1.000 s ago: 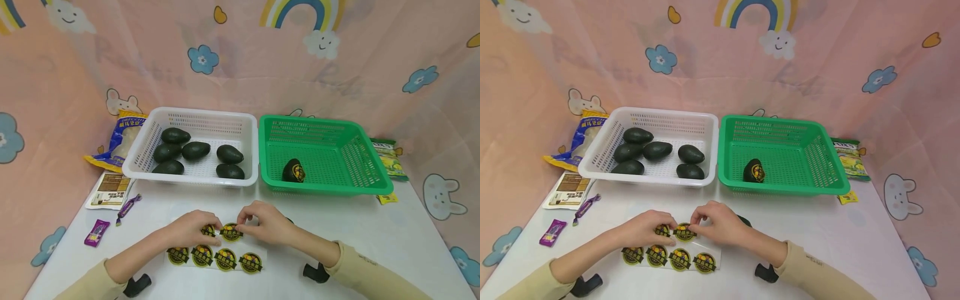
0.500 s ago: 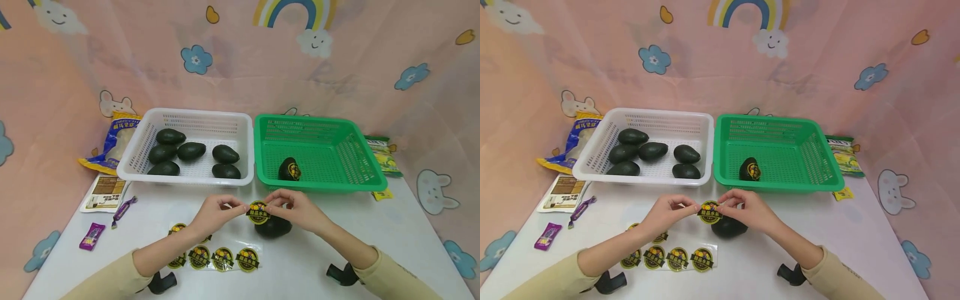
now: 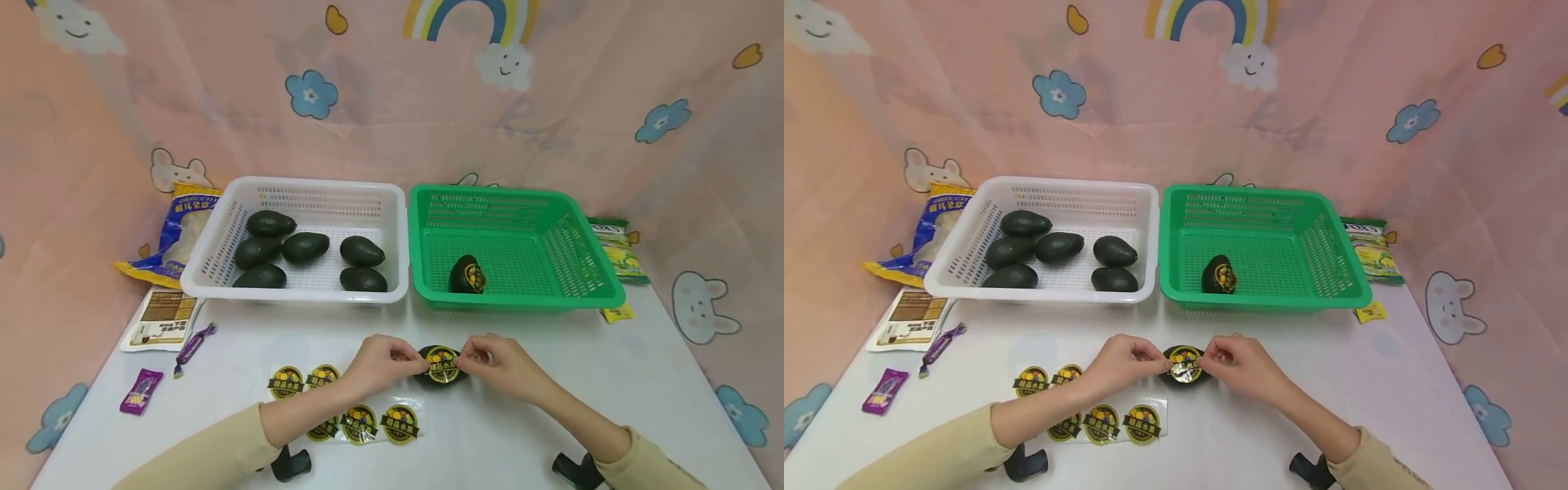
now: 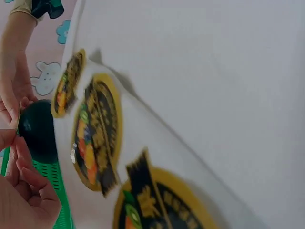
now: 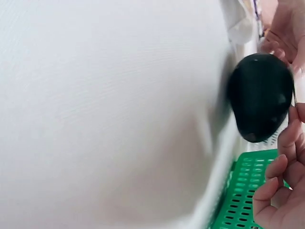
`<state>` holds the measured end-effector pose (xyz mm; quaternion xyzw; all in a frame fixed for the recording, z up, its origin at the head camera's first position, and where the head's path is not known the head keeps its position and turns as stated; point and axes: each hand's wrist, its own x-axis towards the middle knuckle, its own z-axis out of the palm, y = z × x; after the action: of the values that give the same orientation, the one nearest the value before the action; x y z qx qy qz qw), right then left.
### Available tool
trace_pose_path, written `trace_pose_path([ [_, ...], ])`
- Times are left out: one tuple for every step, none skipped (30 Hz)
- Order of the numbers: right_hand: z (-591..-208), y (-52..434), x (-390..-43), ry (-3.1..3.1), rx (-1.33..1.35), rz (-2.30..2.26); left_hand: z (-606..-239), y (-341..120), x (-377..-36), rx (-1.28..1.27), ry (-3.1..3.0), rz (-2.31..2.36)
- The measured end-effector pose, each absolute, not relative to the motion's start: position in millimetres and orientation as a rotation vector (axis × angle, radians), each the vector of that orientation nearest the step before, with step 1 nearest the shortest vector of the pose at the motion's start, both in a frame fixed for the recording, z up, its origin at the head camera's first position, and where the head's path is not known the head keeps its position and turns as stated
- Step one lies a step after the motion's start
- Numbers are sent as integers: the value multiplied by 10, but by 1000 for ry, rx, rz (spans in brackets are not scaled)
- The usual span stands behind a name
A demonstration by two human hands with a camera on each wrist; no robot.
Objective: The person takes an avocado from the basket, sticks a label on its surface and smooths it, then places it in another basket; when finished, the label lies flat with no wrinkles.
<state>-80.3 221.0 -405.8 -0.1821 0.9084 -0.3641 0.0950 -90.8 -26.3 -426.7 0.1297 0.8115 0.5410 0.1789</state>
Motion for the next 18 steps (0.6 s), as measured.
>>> trace_pose_path([
  [-4076, 2210, -809, 2713, -539, -1059, -4275, -258, -923, 398, 2328, 1509],
  [-4093, 2209, -818, 2738, -540, -1040, -4280, -255, -936, 426, 2363, 1489],
  [-4110, 2210, -830, 2766, -542, -1029, -4281, -253, -949, 460, 2406, 1467],
  [-4126, 2212, -843, 2791, -550, -1031, -4280, -251, -961, 508, 2457, 1443],
  [-4139, 2214, -857, 2807, -573, -1054, -4277, -251, -970, 564, 2505, 1420],
  [-4149, 2217, -872, 2815, -621, -1086, -4273, -250, -978, 637, 2555, 1391],
  [-4157, 2220, -891, 2817, -691, -1124, -4265, -250, -985, 720, 2602, 1360],
  [-4164, 2221, -909, 2807, -770, -1164, -4256, -250, -988, 802, 2646, 1322],
  [-4172, 2222, -924, 2785, -850, -1203, -4247, -250, -990, 890, 2689, 1273],
  [-4178, 2221, -937, 2753, -931, -1237, -4240, -247, -991, 974, 2722, 1219],
  [-4186, 2220, -948, 2722, -1005, -1259, -4234, -246, -991, 1047, 2743, 1164],
  [-4195, 2221, -956, 2699, -1064, -1267, -4230, -244, -991, 1106, 2760, 1105],
  [-4202, 2222, -962, 2687, -1102, -1269, -4229, -244, -990, 1145, 2774, 1048],
  [-4212, 2224, -964, 2684, -1128, -1262, -4232, -245, -989, 1171, 2787, 993],
  [-4222, 2228, -965, 2690, -1152, -1252, -4237, -246, -989, 1189, 2798, 943],
  [-4233, 2232, -967, 2705, -1176, -1239, -4244, -247, -990, 1202, 2805, 913],
  [-4247, 2237, -967, 2721, -1196, -1228, -4253, -250, -992, 1218, 2814, 890],
  [-4258, 2242, -966, 2737, -1207, -1221, -4263, -253, -994, 1233, 2822, 877],
])
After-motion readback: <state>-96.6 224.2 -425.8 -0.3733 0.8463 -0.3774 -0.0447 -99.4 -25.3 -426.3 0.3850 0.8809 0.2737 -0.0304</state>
